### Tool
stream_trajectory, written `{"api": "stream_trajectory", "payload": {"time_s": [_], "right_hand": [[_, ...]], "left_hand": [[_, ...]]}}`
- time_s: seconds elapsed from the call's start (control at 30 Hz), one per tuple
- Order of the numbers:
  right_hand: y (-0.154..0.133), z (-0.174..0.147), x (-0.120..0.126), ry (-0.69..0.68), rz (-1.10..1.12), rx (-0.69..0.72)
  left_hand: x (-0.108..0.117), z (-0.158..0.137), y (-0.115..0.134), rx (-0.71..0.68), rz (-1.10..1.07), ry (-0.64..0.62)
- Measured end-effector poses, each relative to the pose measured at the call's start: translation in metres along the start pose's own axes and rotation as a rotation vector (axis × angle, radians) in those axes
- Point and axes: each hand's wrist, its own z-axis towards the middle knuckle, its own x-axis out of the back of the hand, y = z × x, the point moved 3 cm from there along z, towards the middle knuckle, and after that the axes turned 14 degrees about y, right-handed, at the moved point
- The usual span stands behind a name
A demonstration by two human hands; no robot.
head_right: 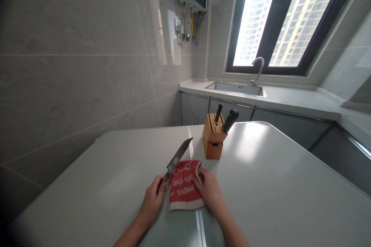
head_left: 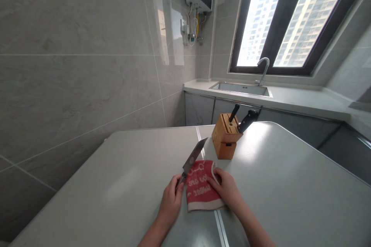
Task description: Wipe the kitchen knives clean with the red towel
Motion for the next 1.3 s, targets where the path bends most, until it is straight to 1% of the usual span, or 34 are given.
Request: {"api": "stream_trajectory", "payload": {"time_s": [0.03,0.1,0.23,0.33,0.4,0.47,0.53,0.6,0.67,0.73,0.9,1.0,1.1,1.2,1.3], "right_hand": [[-0.001,0.0,0.0,-0.01,0.111,-0.039],[-0.003,0.001,-0.001,-0.041,0.362,-0.165],[-0.004,-0.004,-0.006,-0.092,0.848,-0.528],[-0.008,-0.009,-0.011,-0.091,1.104,-0.737],[-0.011,-0.01,-0.013,-0.087,1.234,-0.814],[-0.013,-0.01,-0.016,-0.115,1.358,-0.855],[-0.015,-0.009,-0.018,-0.176,1.481,-0.863],[-0.016,-0.009,-0.019,-0.239,1.566,-0.835],[-0.017,-0.01,-0.02,-0.261,1.589,-0.777],[-0.019,-0.012,-0.021,-0.248,1.553,-0.734],[-0.025,-0.018,-0.026,-0.237,1.383,-0.694],[-0.023,-0.022,-0.03,-0.227,1.288,-0.669],[-0.02,-0.026,-0.033,-0.247,1.161,-0.616],[-0.02,-0.029,-0.034,-0.238,1.029,-0.553],[-0.022,-0.03,-0.033,-0.246,0.953,-0.531]], "left_hand": [[0.0,0.0,0.0,-0.005,0.011,-0.01],[-0.001,-0.001,-0.001,-0.012,0.039,-0.028],[-0.003,-0.003,0.0,-0.043,0.069,-0.069],[-0.005,-0.004,0.003,-0.066,0.087,-0.12],[-0.005,-0.005,0.004,-0.075,0.097,-0.152],[-0.006,-0.006,0.005,-0.079,0.104,-0.176],[-0.007,-0.006,0.006,-0.079,0.106,-0.194],[-0.007,-0.006,0.006,-0.077,0.101,-0.205],[-0.007,-0.006,0.006,-0.075,0.092,-0.206],[-0.007,-0.005,0.007,-0.074,0.084,-0.205],[-0.005,-0.006,0.017,-0.098,0.047,-0.26],[-0.004,-0.009,0.023,-0.125,0.022,-0.308],[-0.004,-0.011,0.026,-0.148,0.011,-0.346],[-0.005,-0.01,0.029,-0.164,-0.006,-0.368],[-0.005,-0.01,0.03,-0.171,-0.006,-0.375]]}}
